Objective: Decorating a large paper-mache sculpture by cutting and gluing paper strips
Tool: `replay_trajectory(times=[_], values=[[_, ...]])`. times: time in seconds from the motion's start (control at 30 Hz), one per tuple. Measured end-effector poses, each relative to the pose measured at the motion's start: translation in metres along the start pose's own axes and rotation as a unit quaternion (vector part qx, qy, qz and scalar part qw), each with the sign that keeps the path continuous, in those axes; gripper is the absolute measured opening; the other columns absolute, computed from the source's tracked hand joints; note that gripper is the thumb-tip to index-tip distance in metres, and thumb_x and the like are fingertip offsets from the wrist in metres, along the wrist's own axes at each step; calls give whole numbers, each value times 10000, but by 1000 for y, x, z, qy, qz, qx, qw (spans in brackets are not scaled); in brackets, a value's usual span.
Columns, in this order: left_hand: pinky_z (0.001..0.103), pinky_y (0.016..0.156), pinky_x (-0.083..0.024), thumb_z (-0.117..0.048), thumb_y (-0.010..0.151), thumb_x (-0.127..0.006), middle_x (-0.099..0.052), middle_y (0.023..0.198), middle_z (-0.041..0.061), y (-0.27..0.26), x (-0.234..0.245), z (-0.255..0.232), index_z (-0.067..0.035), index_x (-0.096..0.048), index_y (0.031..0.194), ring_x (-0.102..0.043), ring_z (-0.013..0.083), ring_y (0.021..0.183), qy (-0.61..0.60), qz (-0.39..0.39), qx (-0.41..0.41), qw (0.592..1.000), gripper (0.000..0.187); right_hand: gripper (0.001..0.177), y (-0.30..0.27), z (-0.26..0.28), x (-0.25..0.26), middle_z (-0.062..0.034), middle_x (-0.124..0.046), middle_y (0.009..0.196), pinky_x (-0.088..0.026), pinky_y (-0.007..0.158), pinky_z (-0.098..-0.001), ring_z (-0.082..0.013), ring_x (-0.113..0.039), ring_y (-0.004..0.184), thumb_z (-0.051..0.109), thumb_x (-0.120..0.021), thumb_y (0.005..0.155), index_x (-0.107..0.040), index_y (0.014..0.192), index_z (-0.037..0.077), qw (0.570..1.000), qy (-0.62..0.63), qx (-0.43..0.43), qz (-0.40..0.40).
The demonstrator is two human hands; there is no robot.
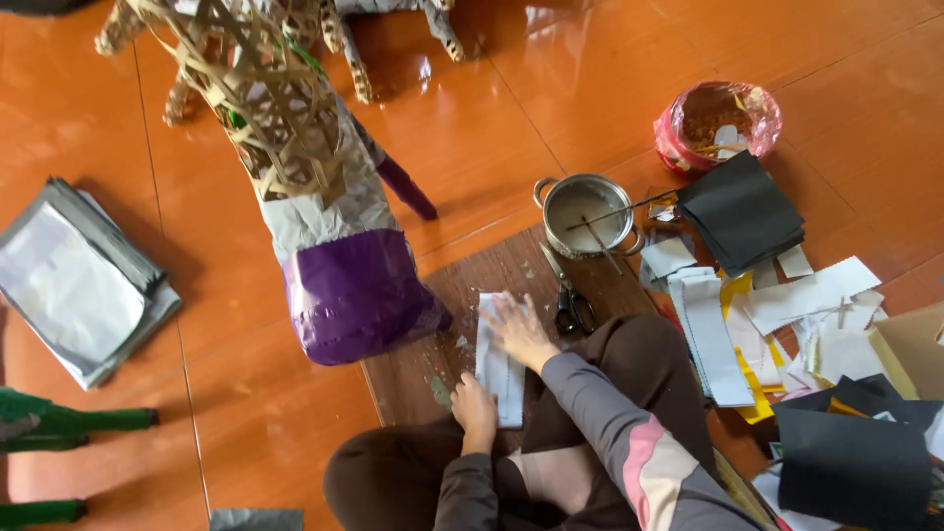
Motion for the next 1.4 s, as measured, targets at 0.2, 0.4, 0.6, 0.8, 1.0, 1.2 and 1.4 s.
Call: replay_trajectory(times=[0.2, 0.4, 0.6, 0.8, 1.0, 1.2, 1.4], values=[[503, 910, -484, -254, 765, -781, -617, 1163, 178, 2, 11, 6, -111, -476, 1142, -587, 386, 1099, -82, 68, 48, 993, 506, 226, 10, -70, 127, -96, -590, 973, -511, 900, -430, -304, -543, 993, -70, -574, 795, -639, 938, 93, 943, -140, -45, -299], [473, 999, -447, -285, 818, -682, -512, 1246, 172, -4, 24, 0, -90, -583, 1148, -500, 368, 1186, -114, 109, 65, 985, 395, 340, -6, -198, 80, -169, -528, 1105, -595, 664, -473, -354, -611, 953, 52, -527, 878, -559, 1214, 87, 943, -137, -294, 75], [473, 934, -501, -243, 799, -730, -640, 1197, 147, 23, -10, 16, -85, -540, 1263, -613, 356, 1107, -195, 76, 39, 977, 525, 271, -6, -185, 86, -66, -702, 886, -548, 506, -473, -341, -702, 751, -59, -526, 847, -747, 895, 90, 949, -109, -250, 157], [575, 778, -542, -86, 772, -686, -547, 1239, 321, 22, -31, 10, 45, -472, 1312, -571, 475, 1125, -548, 127, 103, 820, 596, 233, -27, -163, 78, -269, -696, 865, -574, 446, -366, -396, -704, 718, 63, -594, 884, -656, 1086, -37, 931, 223, -288, 0], [653, 766, -524, -90, 823, -691, -506, 1260, 287, 19, -36, 7, -30, -448, 1346, -564, 459, 1098, -621, 155, 155, 752, 580, 421, -58, -150, 26, -210, -662, 913, -527, 345, -217, -240, -710, 662, 127, -563, 941, -514, 1347, 25, 638, 632, -417, -142], [567, 720, -535, -101, 827, -711, -581, 1091, 284, 11, -24, -5, 31, -543, 1263, -587, 379, 967, -657, 120, 153, 728, 485, 250, -52, -152, 14, -77, -591, 657, -335, 292, -123, -99, -550, 476, 202, -494, 1005, -649, 1151, 71, 622, 646, -418, -147], [463, 627, -559, -148, 862, -688, -612, 949, 187, 20, -53, 6, 2, -588, 1190, -630, 297, 824, -676, 107, 161, 711, 375, 313, -58, -73, 27, -171, -640, 611, -372, 283, -227, -176, -591, 403, 126, -450, 998, -585, 1263, 27, 783, 552, -287, -17]])
Point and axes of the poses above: each hand's wrist, its own y-axis towards the middle knuckle, its own x-axis out of the back of the hand, z = x × y, the point moved 7 cm from there along y, towards the middle knuckle
